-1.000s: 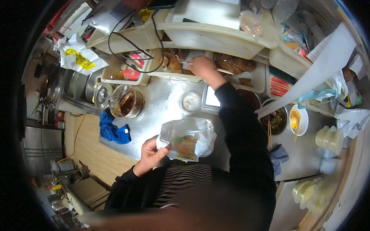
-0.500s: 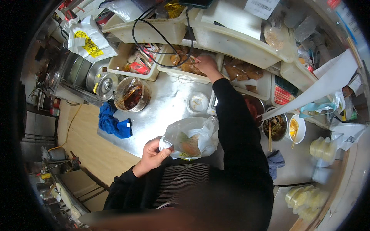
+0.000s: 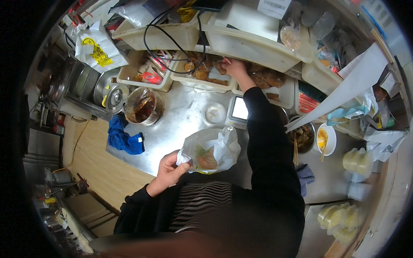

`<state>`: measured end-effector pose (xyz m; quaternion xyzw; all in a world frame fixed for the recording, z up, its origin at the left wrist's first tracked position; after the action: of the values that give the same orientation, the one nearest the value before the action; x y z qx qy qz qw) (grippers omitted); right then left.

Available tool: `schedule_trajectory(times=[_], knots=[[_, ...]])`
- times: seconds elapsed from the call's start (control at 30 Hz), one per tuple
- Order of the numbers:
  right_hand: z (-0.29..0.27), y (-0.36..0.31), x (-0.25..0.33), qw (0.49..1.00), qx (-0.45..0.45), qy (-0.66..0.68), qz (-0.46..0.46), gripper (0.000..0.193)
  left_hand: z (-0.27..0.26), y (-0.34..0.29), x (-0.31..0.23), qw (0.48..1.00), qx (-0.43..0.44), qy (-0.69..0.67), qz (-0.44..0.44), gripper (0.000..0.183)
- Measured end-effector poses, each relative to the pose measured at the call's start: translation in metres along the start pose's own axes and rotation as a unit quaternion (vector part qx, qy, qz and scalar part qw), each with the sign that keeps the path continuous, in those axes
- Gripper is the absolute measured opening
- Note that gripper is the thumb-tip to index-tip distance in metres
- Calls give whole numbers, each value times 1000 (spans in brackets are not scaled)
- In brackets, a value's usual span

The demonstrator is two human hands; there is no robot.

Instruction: The person assembles a noodle bowl by placing noodles in a container, adding shredded vegetables, and topping with sauce. They then cover the bowl with a lid and place it in a plastic bag.

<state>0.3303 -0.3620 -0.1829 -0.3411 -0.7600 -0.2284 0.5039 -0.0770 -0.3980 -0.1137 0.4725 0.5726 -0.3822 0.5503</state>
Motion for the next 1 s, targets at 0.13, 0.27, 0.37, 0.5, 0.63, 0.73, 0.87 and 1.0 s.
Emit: schedule_trajectory(times=[0.13,0.27,0.37,0.5,0.63,0.73,0.87,1.0], knots=[[24,12,6,953,-12,-279,-122,31,-4,-4,1,1000,-9,14,-7,14],[73,36,-26,901,94,-422,-24,28,-15,-6,7,999,-30,23,-14,14],[96,52,-25,921,87,-379,-25,22,-22,-6,13,999,-41,23,-18,13],[125,68,-9,927,51,-361,-85,20,-29,-5,20,998,-47,20,-36,13],[110,67,28,922,-99,-301,-222,20,-39,-6,27,997,-55,21,-46,15],[124,71,33,869,-37,-419,-261,22,-43,-7,35,996,-60,8,-59,15],[121,87,26,871,8,-443,-211,20,-48,-9,46,995,-68,-7,-79,15],[115,90,24,884,8,-417,-210,18,-53,-9,47,995,-73,-3,-61,16]])
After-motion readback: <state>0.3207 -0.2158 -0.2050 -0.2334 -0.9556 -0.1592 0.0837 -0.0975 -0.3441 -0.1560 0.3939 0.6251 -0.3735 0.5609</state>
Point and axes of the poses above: each hand's wrist, its own y-axis towards the middle knuckle, its own z-axis out of the palm, x = y × z, the point moved 10 cm from there along y, towards the middle knuckle, and after that the axes turned 15 degrees about y, right-handed, at the moved point
